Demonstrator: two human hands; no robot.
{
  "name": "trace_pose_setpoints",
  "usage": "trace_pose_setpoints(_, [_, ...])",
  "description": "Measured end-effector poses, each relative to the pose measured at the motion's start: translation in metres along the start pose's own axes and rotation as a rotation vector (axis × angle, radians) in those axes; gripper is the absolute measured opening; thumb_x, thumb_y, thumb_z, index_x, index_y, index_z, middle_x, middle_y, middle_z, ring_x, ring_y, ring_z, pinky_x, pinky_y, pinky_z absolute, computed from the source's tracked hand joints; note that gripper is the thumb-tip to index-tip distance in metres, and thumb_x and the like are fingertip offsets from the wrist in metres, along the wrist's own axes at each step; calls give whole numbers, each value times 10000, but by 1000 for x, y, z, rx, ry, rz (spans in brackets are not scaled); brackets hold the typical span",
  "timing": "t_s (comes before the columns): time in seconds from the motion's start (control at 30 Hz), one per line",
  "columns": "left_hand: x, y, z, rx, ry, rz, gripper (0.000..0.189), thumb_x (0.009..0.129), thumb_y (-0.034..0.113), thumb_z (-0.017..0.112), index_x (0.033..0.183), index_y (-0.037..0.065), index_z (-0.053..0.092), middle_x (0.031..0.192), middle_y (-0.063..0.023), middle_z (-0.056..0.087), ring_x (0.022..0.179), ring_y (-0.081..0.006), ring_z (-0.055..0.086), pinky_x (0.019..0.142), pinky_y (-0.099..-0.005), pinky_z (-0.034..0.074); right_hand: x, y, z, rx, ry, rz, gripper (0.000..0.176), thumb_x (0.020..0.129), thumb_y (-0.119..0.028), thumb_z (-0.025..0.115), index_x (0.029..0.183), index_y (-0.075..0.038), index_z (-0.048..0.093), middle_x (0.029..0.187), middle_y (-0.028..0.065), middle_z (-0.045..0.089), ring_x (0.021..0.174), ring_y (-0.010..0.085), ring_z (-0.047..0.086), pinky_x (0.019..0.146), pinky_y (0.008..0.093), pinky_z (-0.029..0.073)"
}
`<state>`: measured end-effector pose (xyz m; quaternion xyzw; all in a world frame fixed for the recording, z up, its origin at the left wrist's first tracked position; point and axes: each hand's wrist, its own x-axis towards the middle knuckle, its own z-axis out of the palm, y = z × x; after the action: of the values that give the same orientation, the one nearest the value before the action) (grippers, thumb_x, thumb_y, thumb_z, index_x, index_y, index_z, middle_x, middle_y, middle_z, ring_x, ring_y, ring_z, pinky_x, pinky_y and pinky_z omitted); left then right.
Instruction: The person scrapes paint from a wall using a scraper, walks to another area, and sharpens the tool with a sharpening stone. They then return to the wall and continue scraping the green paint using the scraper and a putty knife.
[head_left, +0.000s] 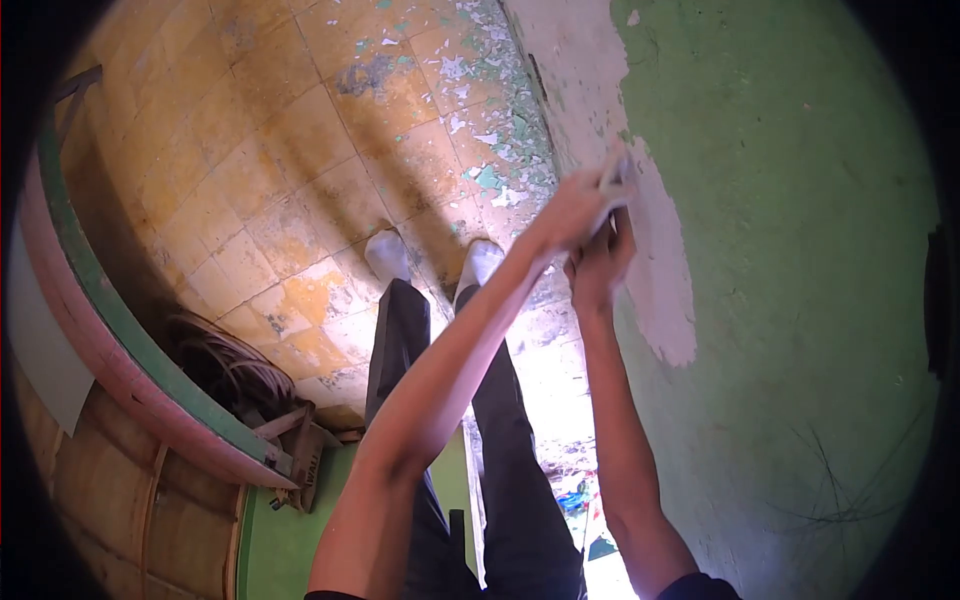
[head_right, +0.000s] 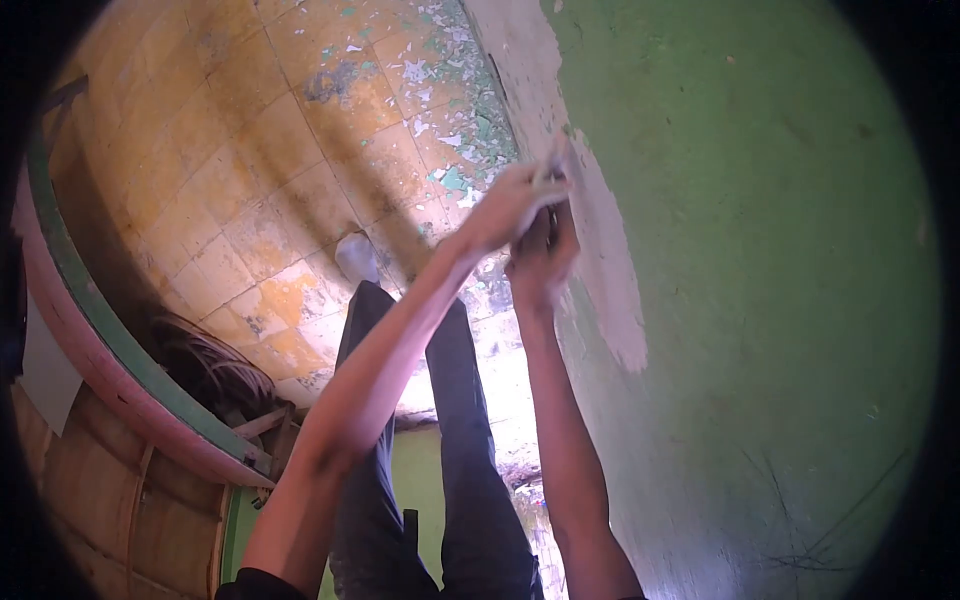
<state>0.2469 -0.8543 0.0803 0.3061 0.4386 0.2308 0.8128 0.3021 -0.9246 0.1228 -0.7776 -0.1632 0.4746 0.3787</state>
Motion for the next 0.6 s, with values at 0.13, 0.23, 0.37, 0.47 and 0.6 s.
trace_pose_setpoints(0.13, [-10, -6, -2, 109, -12, 47, 261, 887, 240, 628, 908, -20, 634, 730, -37, 573, 728, -124, 539, 686, -288, 445, -22, 11, 7, 64, 67, -78, 396, 1012, -223, 442, 1366, -47, 461, 633, -25, 467, 440, 16, 389, 344, 214, 257])
trace_pose_setpoints(0.23, [-25, -4, 13, 65, 0, 45, 305, 860, 280, 650, 909, -22, 650, 781, -66, 595, 785, -132, 550, 743, -308, 448, -13, 16, 1, 42, 76, -134, 405, 1016, -205, 459, 1374, -19, 470, 770, 26, 557, 483, 40, 435, 376, 233, 299])
trace_pose_setpoints(0.37, [5, 25, -18, 99, 15, -33, 313, 857, 275, 651, 944, -26, 653, 846, -84, 619, 827, -154, 560, 776, -312, 443, 14, 19, 14, 47, -48, -197, 424, 986, -224, 498, 1333, 20, 480, 842, 48, 604, 563, 68, 515, 432, 244, 381])
trace_pose_setpoints(0.47, [-13, 8, 2, 110, 53, 119, 309, 860, 282, 650, 907, -24, 640, 804, -68, 609, 790, -143, 552, 734, -300, 441, 5, 15, 17, -21, 60, -296, 459, 969, -262, 526, 1301, 53, 488, 980, 73, 624, 731, 118, 595, 561, 259, 471])
trace_pose_setpoints(0.6, [-6, 13, -2, 94, 31, 34, 324, 864, 292, 649, 928, -26, 639, 771, -44, 600, 743, -124, 543, 671, -290, 436, -1, 6, 3, -21, -37, -194, 468, 967, -294, 535, 1313, 18, 498, 929, 53, 612, 570, 83, 539, 439, 243, 407])
